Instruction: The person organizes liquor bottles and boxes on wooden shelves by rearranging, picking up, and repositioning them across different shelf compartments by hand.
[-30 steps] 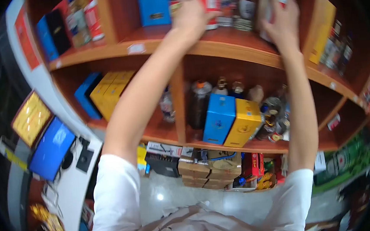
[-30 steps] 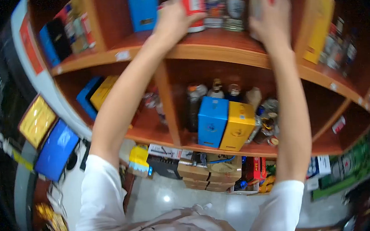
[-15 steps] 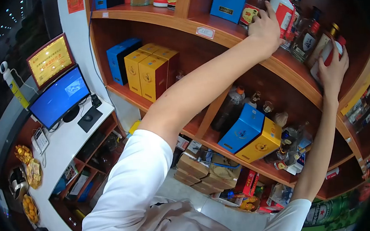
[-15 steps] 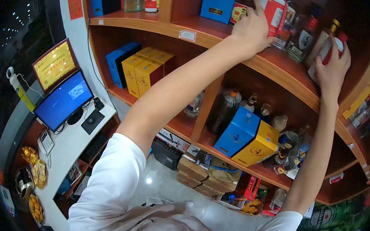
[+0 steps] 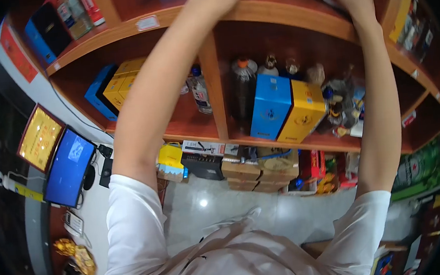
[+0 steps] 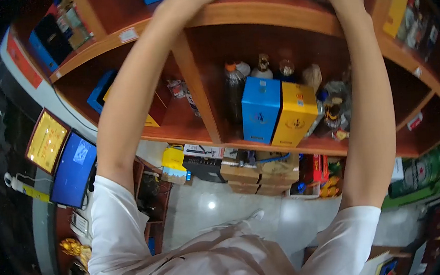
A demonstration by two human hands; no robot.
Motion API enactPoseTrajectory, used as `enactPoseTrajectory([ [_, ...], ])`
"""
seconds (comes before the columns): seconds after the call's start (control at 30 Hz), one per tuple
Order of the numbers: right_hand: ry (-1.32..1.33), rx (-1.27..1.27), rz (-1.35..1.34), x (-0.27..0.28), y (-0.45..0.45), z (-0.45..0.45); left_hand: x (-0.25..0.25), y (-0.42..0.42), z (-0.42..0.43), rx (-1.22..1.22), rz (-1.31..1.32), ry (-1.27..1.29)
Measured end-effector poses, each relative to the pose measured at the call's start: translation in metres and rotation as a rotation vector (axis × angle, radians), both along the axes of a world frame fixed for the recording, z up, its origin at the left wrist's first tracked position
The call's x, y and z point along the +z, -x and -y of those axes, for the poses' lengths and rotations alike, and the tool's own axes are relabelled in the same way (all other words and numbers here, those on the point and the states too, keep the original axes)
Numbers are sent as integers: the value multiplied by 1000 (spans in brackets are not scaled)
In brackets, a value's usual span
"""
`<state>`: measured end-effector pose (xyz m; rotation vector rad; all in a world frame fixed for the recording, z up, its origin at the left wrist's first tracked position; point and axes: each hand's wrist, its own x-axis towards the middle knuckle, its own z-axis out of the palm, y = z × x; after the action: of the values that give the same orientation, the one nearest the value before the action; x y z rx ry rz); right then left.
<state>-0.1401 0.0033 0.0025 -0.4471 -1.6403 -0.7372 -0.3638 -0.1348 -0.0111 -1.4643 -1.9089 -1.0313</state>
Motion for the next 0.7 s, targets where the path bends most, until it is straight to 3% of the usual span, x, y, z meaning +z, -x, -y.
enactPoseTrajectory([
  [0.3,-83,66,-61,1,5,-8,-6,17,-16,-26,-130,-131],
  [0.43,-72,87,-65,0,2,-5,-5,13,-9,-161,-144,-137],
  [0.57,-26,96,-56,1,1,-3,-6,16,-14,-8,-251,-145],
  [0.67,-84,101,-79,0,4,-9,-4,14,-15,-61,-54,-134],
  [0.7,-81,81,-69,3,2,-9,-1,16,-19,-35,-134,-137],
])
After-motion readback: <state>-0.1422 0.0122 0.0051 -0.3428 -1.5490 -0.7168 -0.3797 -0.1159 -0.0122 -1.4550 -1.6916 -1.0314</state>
